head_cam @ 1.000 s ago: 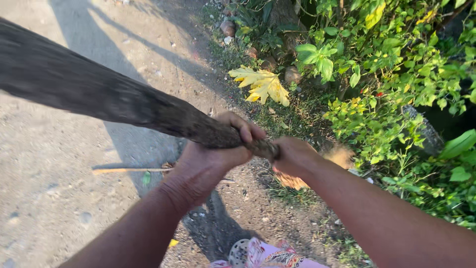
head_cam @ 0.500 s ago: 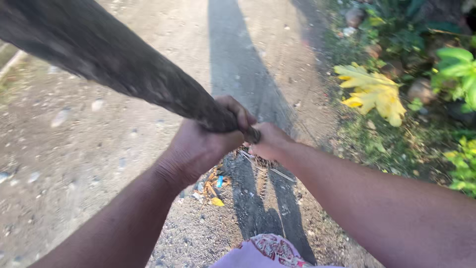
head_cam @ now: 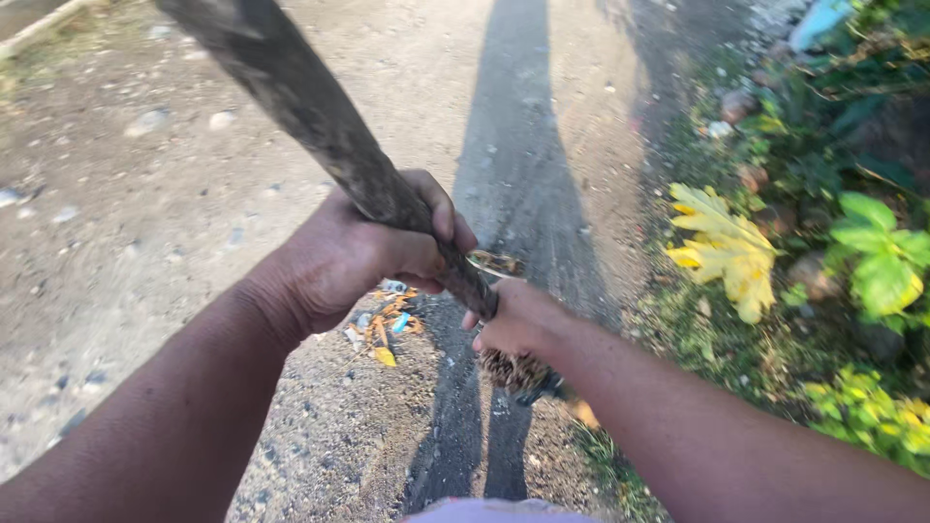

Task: The person sweeps debris and leaves off a dirt path using a broom with a long wooden handle, moving the items to the side of the path.

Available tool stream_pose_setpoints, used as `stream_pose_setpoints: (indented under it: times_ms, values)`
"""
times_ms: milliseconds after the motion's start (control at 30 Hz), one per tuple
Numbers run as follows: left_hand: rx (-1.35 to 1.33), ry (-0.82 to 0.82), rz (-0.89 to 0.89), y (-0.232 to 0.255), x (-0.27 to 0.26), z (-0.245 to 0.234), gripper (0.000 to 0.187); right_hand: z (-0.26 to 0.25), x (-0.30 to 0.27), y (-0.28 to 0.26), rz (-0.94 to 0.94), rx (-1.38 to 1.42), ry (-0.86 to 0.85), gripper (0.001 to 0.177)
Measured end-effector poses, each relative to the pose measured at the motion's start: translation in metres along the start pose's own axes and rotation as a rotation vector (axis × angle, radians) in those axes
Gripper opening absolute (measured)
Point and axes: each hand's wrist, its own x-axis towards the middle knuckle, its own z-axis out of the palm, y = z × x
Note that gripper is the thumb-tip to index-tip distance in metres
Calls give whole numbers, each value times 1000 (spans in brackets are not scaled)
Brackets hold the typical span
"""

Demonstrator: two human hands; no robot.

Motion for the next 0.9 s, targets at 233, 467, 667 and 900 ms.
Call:
stream_pose_setpoints:
  times_ms: [233, 467, 667, 900]
  values:
    - [148, 170, 128, -22, -59, -45, 19, 59, 58, -70, -253, -173, 13, 37]
    - [138, 377, 193, -9, -127, -82, 17, 69, 51, -139, -506, -422, 97, 25]
    - [-37, 441, 34, -2, -164, -98, 18, 115, 9, -135, -304, -543, -136, 42]
    - [172, 530, -41, -23, -195, -119, 21, 182, 46, -149, -523, -283, -152, 50]
